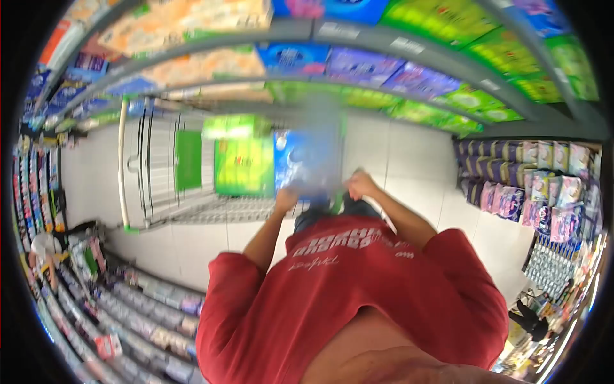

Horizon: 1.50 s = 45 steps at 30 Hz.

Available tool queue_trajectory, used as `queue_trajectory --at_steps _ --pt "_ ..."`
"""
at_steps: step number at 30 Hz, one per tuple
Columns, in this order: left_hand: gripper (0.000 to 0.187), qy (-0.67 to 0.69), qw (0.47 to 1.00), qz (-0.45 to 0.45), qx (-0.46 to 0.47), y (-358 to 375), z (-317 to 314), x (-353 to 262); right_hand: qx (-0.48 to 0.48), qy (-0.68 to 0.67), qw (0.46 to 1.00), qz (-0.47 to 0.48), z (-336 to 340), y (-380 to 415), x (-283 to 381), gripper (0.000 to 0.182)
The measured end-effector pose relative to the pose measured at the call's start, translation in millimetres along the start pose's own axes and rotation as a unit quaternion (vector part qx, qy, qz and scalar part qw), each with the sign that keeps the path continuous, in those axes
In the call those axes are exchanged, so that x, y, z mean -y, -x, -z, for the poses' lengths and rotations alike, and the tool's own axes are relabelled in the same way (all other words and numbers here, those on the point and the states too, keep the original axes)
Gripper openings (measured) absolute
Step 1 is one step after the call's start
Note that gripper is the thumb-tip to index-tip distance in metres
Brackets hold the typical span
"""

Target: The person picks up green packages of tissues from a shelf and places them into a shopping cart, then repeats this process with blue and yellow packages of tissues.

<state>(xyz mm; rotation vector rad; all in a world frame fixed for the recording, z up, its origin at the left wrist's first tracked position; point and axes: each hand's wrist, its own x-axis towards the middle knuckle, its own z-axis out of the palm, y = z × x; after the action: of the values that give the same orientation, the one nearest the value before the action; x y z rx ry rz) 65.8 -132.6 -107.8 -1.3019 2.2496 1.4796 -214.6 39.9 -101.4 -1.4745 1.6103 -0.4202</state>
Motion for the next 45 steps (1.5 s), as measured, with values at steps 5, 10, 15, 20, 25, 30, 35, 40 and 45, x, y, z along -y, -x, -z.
queue_trajectory --at_steps 5,10,15,20,25,30,35,40,45 --pt "0.033 0.061 0.995 0.075 0.036 6.5 -2.9 -35.0 -0.058 0.229 0.955 -0.180 21.7 90.1 -35.8 0.027" --pt "0.027 0.079 0.994 0.047 0.058 -36.3 0.6 0.8 -0.138 -0.204 0.813 -0.528 25.0 151.3 -31.3 0.015" --pt "0.027 0.007 0.993 0.056 0.106 -67.3 67.5 -33.1 -0.157 -0.251 0.832 -0.469 -11.5 176.3 -58.5 0.022" --pt "0.031 -0.075 0.990 -0.113 0.047 -131.5 135.7 -83.3 -0.301 -0.176 0.824 -0.446 31.9 162.4 -55.0 0.023" --pt "0.030 -0.164 0.922 -0.340 -0.083 -116.5 209.6 -307.0 -0.565 -0.026 0.790 -0.238 227.1 141.6 -48.2 0.025" --pt "0.029 -0.083 0.852 -0.469 -0.218 -73.2 237.2 -505.7 -0.645 -0.005 0.757 -0.100 453.6 154.1 88.1 0.035" --pt "0.041 0.027 0.824 -0.513 -0.239 -30.9 244.6 -644.8 -0.726 0.034 0.686 0.018 567.9 178.3 197.8 0.047" --pt "0.047 0.010 0.783 -0.519 -0.343 -28.0 236.3 -720.5 -0.755 0.147 0.636 0.060 644.6 178.8 213.0 0.081" --pt "0.044 0.034 0.862 -0.419 -0.284 -50.7 237.3 -759.7 -0.635 0.067 0.768 0.046 672.6 178.8 229.7 0.097"
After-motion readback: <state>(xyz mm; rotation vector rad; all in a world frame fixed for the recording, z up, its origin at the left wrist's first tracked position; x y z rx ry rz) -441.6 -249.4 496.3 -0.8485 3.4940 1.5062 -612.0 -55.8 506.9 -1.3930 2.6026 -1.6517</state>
